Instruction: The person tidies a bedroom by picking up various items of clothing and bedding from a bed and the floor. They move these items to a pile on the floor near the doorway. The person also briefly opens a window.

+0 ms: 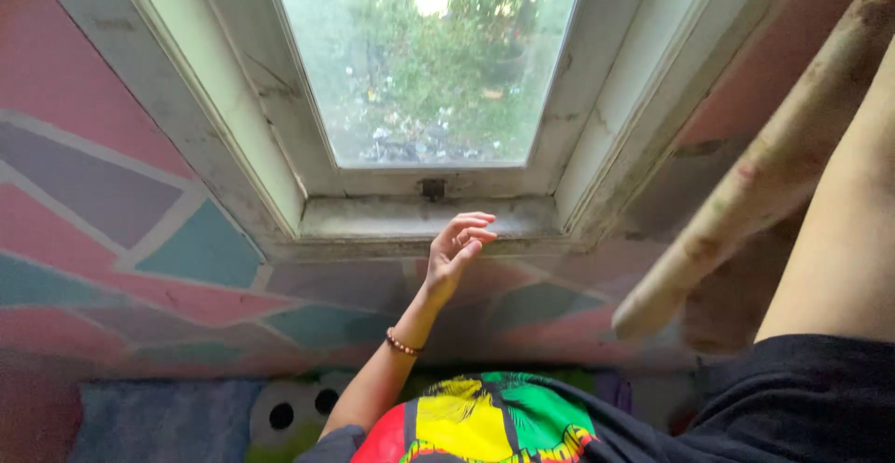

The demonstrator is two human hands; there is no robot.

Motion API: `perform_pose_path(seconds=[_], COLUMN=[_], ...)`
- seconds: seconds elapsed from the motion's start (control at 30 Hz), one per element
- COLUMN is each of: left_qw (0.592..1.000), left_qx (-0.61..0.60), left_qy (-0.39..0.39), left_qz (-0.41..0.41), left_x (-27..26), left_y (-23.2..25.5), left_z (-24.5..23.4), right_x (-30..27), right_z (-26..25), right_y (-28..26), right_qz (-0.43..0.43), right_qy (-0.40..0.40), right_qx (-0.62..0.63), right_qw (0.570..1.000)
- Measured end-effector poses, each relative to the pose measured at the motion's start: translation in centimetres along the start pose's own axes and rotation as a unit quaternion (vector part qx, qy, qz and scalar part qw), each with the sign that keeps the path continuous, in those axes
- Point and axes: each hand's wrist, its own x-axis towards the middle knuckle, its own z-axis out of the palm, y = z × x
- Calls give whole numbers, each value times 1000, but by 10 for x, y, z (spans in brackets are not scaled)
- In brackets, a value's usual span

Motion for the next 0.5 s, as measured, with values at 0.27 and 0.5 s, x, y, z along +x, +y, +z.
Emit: perform_pose_path(seconds=[0.27, 0.5], left_qw=[998, 959], left_qx=[14, -82], left_qy=[60, 272], left_qz=[-22, -8], left_x=[-16, -40], left_y=[8, 4], left_z=[1, -28], right_x=[-76, -169], right_z=[46, 143], right_y=[5, -39], right_qz=[-94, -251], right_qy=[124, 43], right_qx=[-87, 105], right_qw=[984, 961])
